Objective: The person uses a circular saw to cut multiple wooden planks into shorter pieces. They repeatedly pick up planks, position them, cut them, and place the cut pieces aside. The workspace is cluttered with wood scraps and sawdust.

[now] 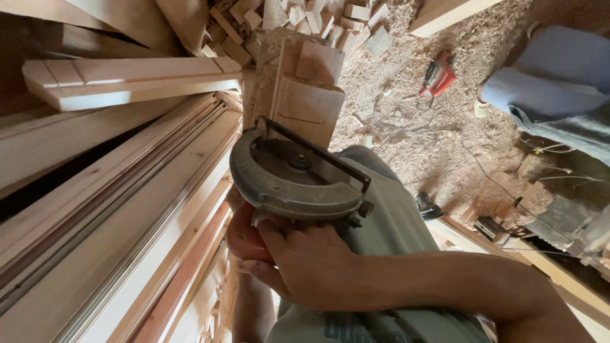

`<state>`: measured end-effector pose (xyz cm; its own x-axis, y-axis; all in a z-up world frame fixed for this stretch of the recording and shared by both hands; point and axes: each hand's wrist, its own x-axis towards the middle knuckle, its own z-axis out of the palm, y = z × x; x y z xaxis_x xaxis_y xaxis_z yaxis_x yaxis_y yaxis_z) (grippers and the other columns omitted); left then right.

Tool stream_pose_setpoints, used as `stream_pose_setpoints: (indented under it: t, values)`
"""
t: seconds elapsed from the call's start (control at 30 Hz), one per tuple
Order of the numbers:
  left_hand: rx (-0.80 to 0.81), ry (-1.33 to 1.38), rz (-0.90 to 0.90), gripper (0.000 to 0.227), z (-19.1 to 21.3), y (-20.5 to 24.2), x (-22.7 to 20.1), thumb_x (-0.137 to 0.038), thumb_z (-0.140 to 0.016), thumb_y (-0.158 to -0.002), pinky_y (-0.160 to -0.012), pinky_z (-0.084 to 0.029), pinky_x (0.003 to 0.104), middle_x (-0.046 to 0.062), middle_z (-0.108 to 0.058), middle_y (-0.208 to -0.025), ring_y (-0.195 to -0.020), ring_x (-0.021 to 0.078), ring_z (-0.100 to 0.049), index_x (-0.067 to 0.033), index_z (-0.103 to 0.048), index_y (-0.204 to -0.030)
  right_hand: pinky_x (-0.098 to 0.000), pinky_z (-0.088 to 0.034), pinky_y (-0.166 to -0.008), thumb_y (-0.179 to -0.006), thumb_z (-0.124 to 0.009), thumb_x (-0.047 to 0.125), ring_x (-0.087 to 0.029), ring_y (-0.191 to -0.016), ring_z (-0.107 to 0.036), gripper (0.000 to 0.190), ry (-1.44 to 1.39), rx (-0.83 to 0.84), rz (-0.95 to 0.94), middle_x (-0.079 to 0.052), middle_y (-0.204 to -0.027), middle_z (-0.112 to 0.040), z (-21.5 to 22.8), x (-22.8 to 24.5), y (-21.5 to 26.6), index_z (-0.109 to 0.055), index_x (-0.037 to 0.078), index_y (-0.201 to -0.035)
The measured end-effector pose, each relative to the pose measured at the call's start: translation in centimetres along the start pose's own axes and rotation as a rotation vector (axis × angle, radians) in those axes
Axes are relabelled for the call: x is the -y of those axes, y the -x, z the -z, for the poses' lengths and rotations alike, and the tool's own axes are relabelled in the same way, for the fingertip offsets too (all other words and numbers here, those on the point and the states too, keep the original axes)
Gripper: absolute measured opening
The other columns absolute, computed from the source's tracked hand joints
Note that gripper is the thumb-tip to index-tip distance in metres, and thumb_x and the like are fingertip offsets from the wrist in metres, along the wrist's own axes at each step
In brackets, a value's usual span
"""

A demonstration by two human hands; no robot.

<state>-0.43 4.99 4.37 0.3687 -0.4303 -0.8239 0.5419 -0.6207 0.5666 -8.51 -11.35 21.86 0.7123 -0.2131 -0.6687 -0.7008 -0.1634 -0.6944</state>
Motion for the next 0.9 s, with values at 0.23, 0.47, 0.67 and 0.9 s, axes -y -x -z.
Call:
stream_pose_setpoints:
  t: [0.23,0.47,0.67,0.9]
  values:
    - [0.031,-0.094,-0.052,0.022,1.7,0.1,-0.1,-0.005,-0.063,-0.097,-0.069,-0.055,0.027,0.011,-0.072,-0.100,-0.081,0.0156,-0.068,0.0035,-0.068,-0.116,-0.0539,-0.055,-0.069,-0.100,-0.059,0.046,-0.045,-0.074,-0.070,0.051,0.034,-0.155,0.093,-0.026,-0.084,-0.070,0.0,0.3,-0.2,-0.058,-0.002,-0.117]
    - [0.039,-0.139,-0.081,0.022,1.8,0.3,0.2,-0.006,-0.061,-0.097,-0.068,-0.054,0.027,0.011,-0.071,-0.099,-0.080,0.0155,-0.066,0.0037,-0.068,-0.116,-0.0581,-0.054,-0.069,-0.098,-0.057,0.047,-0.047,-0.074,-0.069,0.053,-0.017,-0.096,0.058,-0.028,-0.081,-0.069,0.7,0.2,0.0,-0.057,-0.002,-0.118]
    - [0.038,-0.135,-0.137,0.022,0.6,0.0,0.3,-0.006,-0.060,-0.098,-0.067,-0.053,0.026,0.011,-0.071,-0.098,-0.079,0.0155,-0.065,0.0039,-0.068,-0.116,-0.0592,-0.053,-0.073,-0.099,-0.054,0.049,-0.048,-0.078,-0.069,0.054,-0.050,0.010,0.036,-0.028,-0.083,-0.070,1.0,-0.7,0.4,-0.056,-0.001,-0.121]
    - [0.016,-0.185,-0.236,0.022,0.3,-0.2,0.5,-0.007,-0.059,-0.099,-0.066,-0.052,0.026,0.011,-0.070,-0.097,-0.078,0.0154,-0.064,0.0041,-0.068,-0.116,-0.0596,-0.052,-0.072,-0.097,-0.057,0.049,-0.049,-0.078,-0.069,0.060,-0.038,-0.108,0.111,-0.029,-0.092,-0.070,0.3,-2.2,1.5,-0.056,0.000,-0.131]
